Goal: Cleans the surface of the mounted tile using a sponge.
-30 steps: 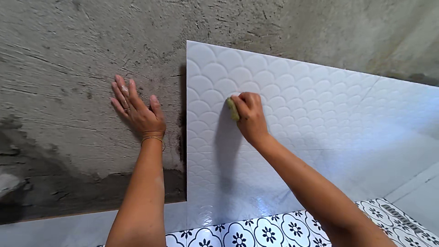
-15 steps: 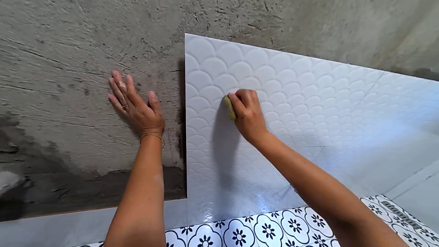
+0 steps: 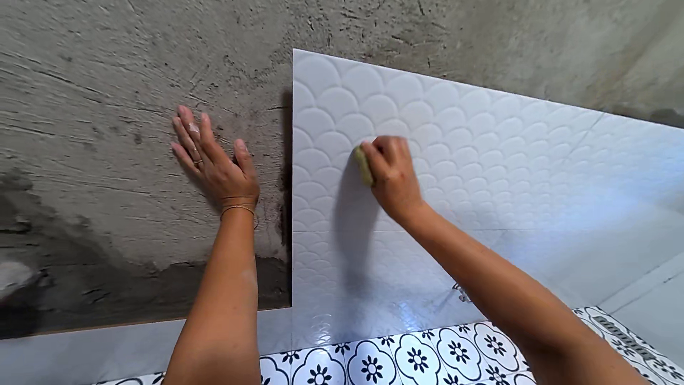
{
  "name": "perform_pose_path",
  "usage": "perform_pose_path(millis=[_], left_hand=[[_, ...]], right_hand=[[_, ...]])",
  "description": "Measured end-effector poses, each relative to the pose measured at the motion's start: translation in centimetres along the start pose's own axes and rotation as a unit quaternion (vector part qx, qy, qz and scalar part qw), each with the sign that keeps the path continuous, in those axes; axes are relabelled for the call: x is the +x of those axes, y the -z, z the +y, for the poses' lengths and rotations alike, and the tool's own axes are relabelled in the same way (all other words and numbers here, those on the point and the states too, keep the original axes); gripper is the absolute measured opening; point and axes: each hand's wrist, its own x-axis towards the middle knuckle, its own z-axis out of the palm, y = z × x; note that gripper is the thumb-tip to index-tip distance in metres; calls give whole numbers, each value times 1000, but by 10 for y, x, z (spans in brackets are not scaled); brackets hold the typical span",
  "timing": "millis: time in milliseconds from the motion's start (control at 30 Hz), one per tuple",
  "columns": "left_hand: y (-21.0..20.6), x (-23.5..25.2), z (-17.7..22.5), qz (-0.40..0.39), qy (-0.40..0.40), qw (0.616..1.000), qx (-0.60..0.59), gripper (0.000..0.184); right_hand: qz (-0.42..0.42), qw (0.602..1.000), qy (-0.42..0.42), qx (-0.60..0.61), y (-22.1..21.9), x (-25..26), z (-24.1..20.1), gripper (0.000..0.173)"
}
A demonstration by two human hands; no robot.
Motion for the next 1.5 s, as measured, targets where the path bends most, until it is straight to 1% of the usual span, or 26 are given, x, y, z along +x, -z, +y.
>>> perform_pose_path(millis=[67, 133, 200, 233, 300, 367, 433, 467, 533, 600, 633, 700, 733, 767, 800, 833, 900, 967, 1033, 1100, 1167, 1267, 1333, 1367, 1400, 1500], left_hand=[[-2, 1, 0, -1, 0, 1000, 0, 67], [-2, 0, -1, 0, -2, 1000, -1, 66], [-2, 0, 0, -1, -1, 1000, -5, 67], [-2, 0, 1, -2, 2, 1000, -8, 67], [0, 1, 0, -6, 5, 1000, -7, 67], [1, 0, 1, -12, 7, 1000, -9, 66], [1, 2, 2, -11, 8, 1000, -14, 66], [1, 2, 2, -6, 7, 1000, -14, 66], [0, 0, 0, 3, 1, 1000, -11, 67], [-1, 0, 1, 6, -1, 1000, -12, 67], [-1, 0, 1, 6, 0, 1000, -11, 67], [-1, 0, 2, 6, 0, 1000, -8, 66], [-2, 0, 2, 9, -2, 1000, -6, 66], [-3, 0, 1, 12, -4, 1000, -3, 66], [-4, 0, 0, 13, -4, 1000, -1, 65], [-3, 0, 0, 8, -3, 1000, -2, 65], [-1, 0, 0, -4, 3, 1000, -9, 66], [0, 0, 0, -11, 5, 1000, -12, 67], [-1, 1, -1, -8, 6, 1000, -13, 67], [1, 1, 0, -17, 10, 1000, -14, 69], [2, 1, 0, -14, 8, 1000, -18, 69], [0, 1, -1, -6, 1, 1000, -18, 68], [0, 1, 0, -4, 1, 1000, -12, 68], [1, 1, 0, -6, 3, 1000, -9, 68], [1, 1, 1, -11, 6, 1000, -7, 69], [0, 1, 1, -14, 11, 1000, 0, 69]], right_hand=[[-6, 1000, 14, 0, 0, 0, 2, 28], [19, 999, -44, -5, 7, 11, 10, 27], [69, 992, -105, -7, 5, 20, 10, 27], [85, 990, -109, -2, -1, 21, 3, 28], [85, 994, -64, 21, -24, 20, -28, 28], [56, 998, 5, 42, -42, 18, -61, 27], [35, 996, 60, 56, -45, 21, -68, 23], [28, 996, 61, 54, -39, 21, -59, 21], [25, 999, -3, 28, -12, 17, -22, 20], [34, 991, -130, -21, 26, 6, 26, 23], [52, 977, -201, -49, 42, -1, 49, 27], [103, 929, -346, -80, 58, -10, 82, 36], [136, 905, -394, -84, 56, -10, 88, 37], [164, 892, -413, -81, 49, -6, 86, 38], [182, 893, -405, -72, 38, 2, 73, 37], [193, 906, -372, -57, 23, 11, 52, 36], [206, 945, -253, -15, -14, 31, -5, 30], [182, 971, -149, 42, -47, 44, -60, 23], [152, 982, -83, 80, -61, 49, -84, 19], [138, 984, -68, 86, -53, 43, -70, 19], [114, 986, -104, 55, -28, 25, -33, 23], [86, 968, -235, -22, 22, -6, 36, 29], [90, 948, -301, -47, 41, -16, 67, 32], [92, 948, -300, -48, 41, -18, 69, 31], [87, 957, -275, -40, 38, -18, 63, 29], [75, 991, -114, 4, 11, -15, 28, 19]])
